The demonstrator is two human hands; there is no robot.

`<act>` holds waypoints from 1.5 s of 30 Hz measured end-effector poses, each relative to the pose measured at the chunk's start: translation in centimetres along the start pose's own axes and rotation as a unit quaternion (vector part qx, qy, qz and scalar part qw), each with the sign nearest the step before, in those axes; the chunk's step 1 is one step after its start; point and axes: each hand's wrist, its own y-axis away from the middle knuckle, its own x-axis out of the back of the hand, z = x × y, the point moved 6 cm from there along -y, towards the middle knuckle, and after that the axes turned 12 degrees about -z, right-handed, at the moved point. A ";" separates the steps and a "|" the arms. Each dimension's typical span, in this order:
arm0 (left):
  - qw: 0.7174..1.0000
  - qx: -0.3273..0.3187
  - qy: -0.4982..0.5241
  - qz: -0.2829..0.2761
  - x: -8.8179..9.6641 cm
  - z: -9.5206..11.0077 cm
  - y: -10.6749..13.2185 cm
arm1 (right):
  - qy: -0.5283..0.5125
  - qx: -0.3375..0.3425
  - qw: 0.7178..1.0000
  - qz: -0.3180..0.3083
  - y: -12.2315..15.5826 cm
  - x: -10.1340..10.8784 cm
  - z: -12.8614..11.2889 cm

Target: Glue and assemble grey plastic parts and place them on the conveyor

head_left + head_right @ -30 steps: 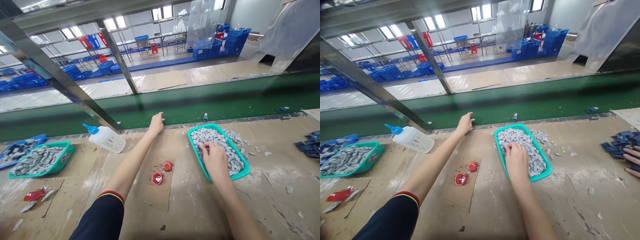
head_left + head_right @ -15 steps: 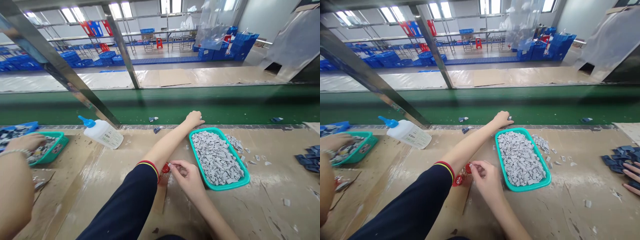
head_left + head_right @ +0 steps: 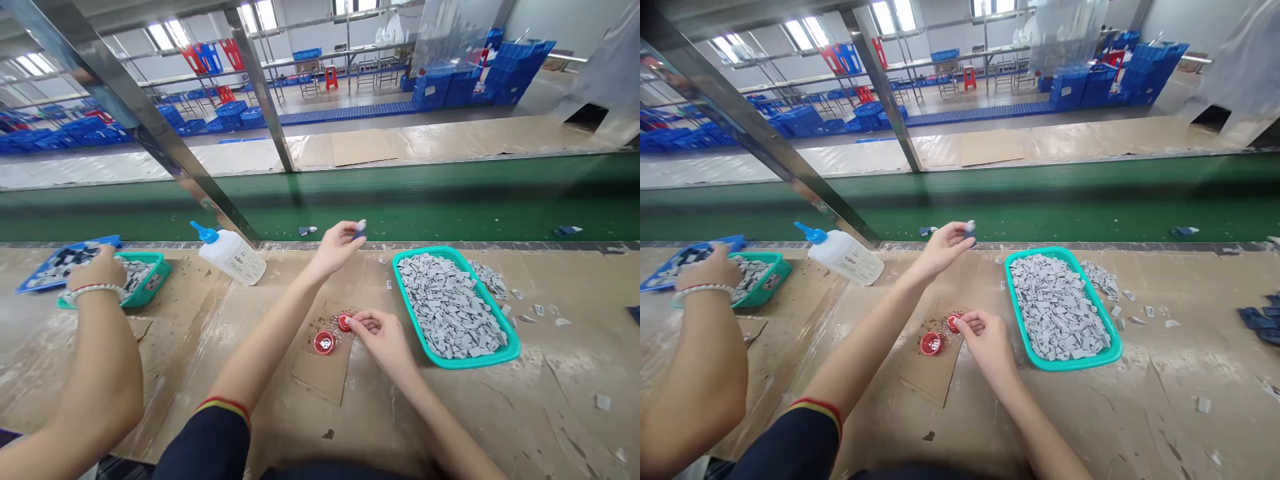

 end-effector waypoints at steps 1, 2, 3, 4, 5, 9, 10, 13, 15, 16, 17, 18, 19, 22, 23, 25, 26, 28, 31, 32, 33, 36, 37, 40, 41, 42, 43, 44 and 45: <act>0.998 0.007 0.055 0.043 1.3 0.0 2.5 | 0.001 0.000 1.000 0.000 0.0 0.0 0.0; 0.993 0.019 0.090 0.077 2.3 0.0 5.0 | 0.002 -0.001 1.000 0.000 -0.1 0.0 -0.1; 0.986 0.034 0.117 0.117 3.2 -0.2 7.6 | 0.002 -0.003 1.000 0.000 -0.1 0.1 -0.1; 0.977 0.051 0.139 0.154 3.8 -0.5 10.2 | -0.003 -0.006 1.000 -0.003 -0.1 0.1 -0.2; 0.965 0.069 0.159 0.197 4.2 -0.9 12.6 | -0.013 -0.011 1.000 -0.009 0.0 0.1 -0.3; 0.915 0.132 0.269 0.270 2.3 -2.6 19.0 | -0.083 -0.025 0.995 -0.050 0.5 0.0 -0.9; 0.908 0.142 0.295 0.261 1.3 -2.9 19.6 | -0.097 -0.024 0.993 -0.057 0.7 0.0 -1.2; 0.895 0.168 0.342 0.232 -1.4 -2.8 20.0 | -0.118 -0.004 0.990 -0.071 1.4 0.0 -2.5; 0.890 0.180 0.354 0.223 -2.5 -2.4 19.6 | -0.124 0.009 0.989 -0.080 1.8 -0.1 -3.3; 0.889 0.183 0.357 0.219 -2.8 -2.2 19.4 | -0.126 0.012 0.988 -0.085 2.0 -0.2 -3.6; 0.890 0.184 0.358 0.216 -3.0 -1.9 19.2 | -0.127 0.013 0.988 -0.090 2.2 -0.3 -3.8; 0.891 0.183 0.357 0.212 -3.1 -1.7 19.1 | -0.127 0.013 0.987 -0.094 2.3 -0.3 -3.9; 0.892 0.182 0.356 0.209 -3.1 -1.4 19.0 | -0.125 0.012 0.987 -0.097 2.3 -0.4 -3.9; 0.897 0.177 0.353 0.197 -3.3 -1.1 18.8 | -0.118 0.005 0.987 -0.106 2.3 -0.4 -3.7; 0.898 0.176 0.352 0.195 -3.4 -1.1 18.8 | -0.117 0.001 0.987 -0.112 2.2 -0.4 -3.5; 0.899 0.177 0.351 0.191 -3.6 -1.3 18.9 | -0.120 -0.009 0.984 -0.129 2.1 -0.4 -3.1; 0.900 0.178 0.351 0.186 -3.7 -1.4 18.9 | -0.122 -0.014 0.983 -0.139 2.1 -0.5 -2.9; 0.904 0.177 0.350 0.167 -4.1 -1.5 18.7 | -0.126 -0.026 0.979 -0.157 2.1 -0.6 -2.5; 0.913 0.166 0.350 0.128 -4.6 -1.2 18.1 | -0.125 -0.028 0.980 -0.153 2.1 -0.6 -2.5; 0.916 0.161 0.351 0.112 -4.8 -1.0 17.9 | -0.117 -0.022 0.983 -0.140 2.1 -0.4 -2.7; 0.918 0.156 0.352 0.095 -4.9 -0.7 17.5 | -0.103 -0.009 0.987 -0.125 2.0 -0.1 -3.0; 0.928 0.138 0.341 0.054 -5.2 -0.1 16.2 | -0.024 0.038 0.995 -0.088 1.9 1.6 -4.3; 0.934 0.130 0.328 0.049 -5.1 -0.1 15.7 | 0.017 0.049 0.997 -0.055 1.8 2.8 -4.6; 0.961 0.094 0.252 0.061 -3.5 -0.9 13.4 | 0.207 0.030 0.966 0.151 2.2 8.4 -4.8; 0.971 0.079 0.215 0.072 -2.5 -1.3 12.4 | 0.288 0.003 0.934 0.213 2.5 10.1 -4.6; 0.980 0.065 0.169 0.086 -1.3 -1.8 11.4 | 0.356 -0.028 0.900 0.249 2.6 11.5 -4.3; 0.987 0.056 0.112 0.102 0.0 -2.4 10.2 | 0.406 -0.053 0.876 0.253 2.4 12.4 -3.8; 0.991 0.052 0.044 0.115 1.4 -2.9 9.0 | 0.445 -0.070 0.855 0.259 2.3 13.0 -3.4; 0.989 0.061 -0.042 0.128 2.8 -3.5 7.7 | 0.472 -0.081 0.839 0.259 2.1 13.3 -3.0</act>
